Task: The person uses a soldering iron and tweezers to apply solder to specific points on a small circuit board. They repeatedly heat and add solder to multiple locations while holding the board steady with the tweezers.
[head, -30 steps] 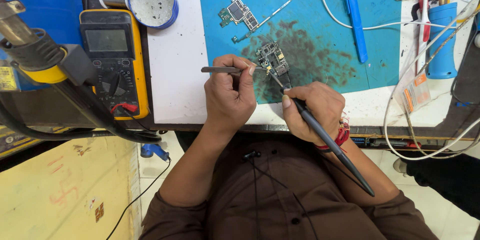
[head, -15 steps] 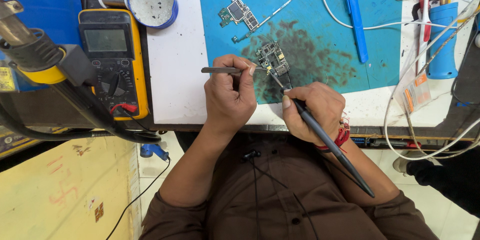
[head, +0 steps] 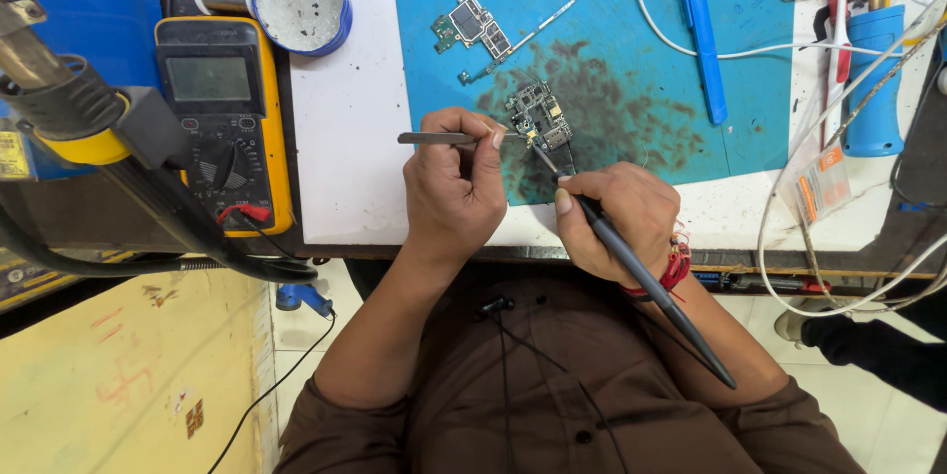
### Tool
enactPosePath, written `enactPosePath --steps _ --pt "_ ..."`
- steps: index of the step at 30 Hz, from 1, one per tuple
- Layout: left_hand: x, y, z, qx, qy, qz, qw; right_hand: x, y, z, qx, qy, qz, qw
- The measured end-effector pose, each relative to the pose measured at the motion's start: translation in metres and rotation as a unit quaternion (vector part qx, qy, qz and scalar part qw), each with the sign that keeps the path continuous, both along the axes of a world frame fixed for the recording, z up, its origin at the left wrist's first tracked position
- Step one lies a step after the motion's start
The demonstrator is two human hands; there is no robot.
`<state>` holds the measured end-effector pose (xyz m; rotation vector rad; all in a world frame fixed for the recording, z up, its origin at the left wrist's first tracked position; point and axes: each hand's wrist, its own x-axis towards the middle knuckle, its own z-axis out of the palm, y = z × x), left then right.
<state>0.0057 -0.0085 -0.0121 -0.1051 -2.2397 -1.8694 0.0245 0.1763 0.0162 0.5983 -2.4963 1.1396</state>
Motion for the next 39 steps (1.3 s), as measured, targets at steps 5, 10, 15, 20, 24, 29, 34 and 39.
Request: enactPosePath --steps 5,10,15,20,24,29,34,39 --pt "0.0001 0.0000 0.0005 0.006 -0.012 -0.001 1.000 0.0004 0.0003 0.0010 0.002 0.000 -0.001 1.000" --pt "0.0005 0.0001 0.0010 0.002 -0.014 0.002 1.000 0.0000 -0.0002 0.0015 0.004 -0.003 -0.003 1.000" --pt "0.0006 0.0001 0.0007 0.005 -0.017 0.001 1.000 0.0009 -0.0007 0.0017 -0.003 0.001 0.000 1.000" --pt "0.0000 0.0000 0.0009 0.000 -0.016 0.000 1.000 -0.0007 -0.0006 0.0019 0.000 0.001 0.001 1.000" --pt "0.0006 -0.0001 0.0011 0.003 -0.017 0.001 1.000 -0.0009 -0.0009 0.0019 -0.002 0.005 0.003 1.000" --pt "0.0004 0.0002 0.0005 0.005 -0.008 0.002 1.000 -0.0008 -0.0007 0.0015 0.000 0.005 0.004 1.000" --pt "0.0006 0.0001 0.0003 0.003 -0.012 0.002 1.000 -0.0001 -0.0003 0.0012 0.000 0.004 0.002 1.000" --pt "0.0000 0.0000 0.0004 0.006 -0.005 0.000 1.000 0.0015 0.0002 0.0019 0.003 0.000 -0.008 1.000"
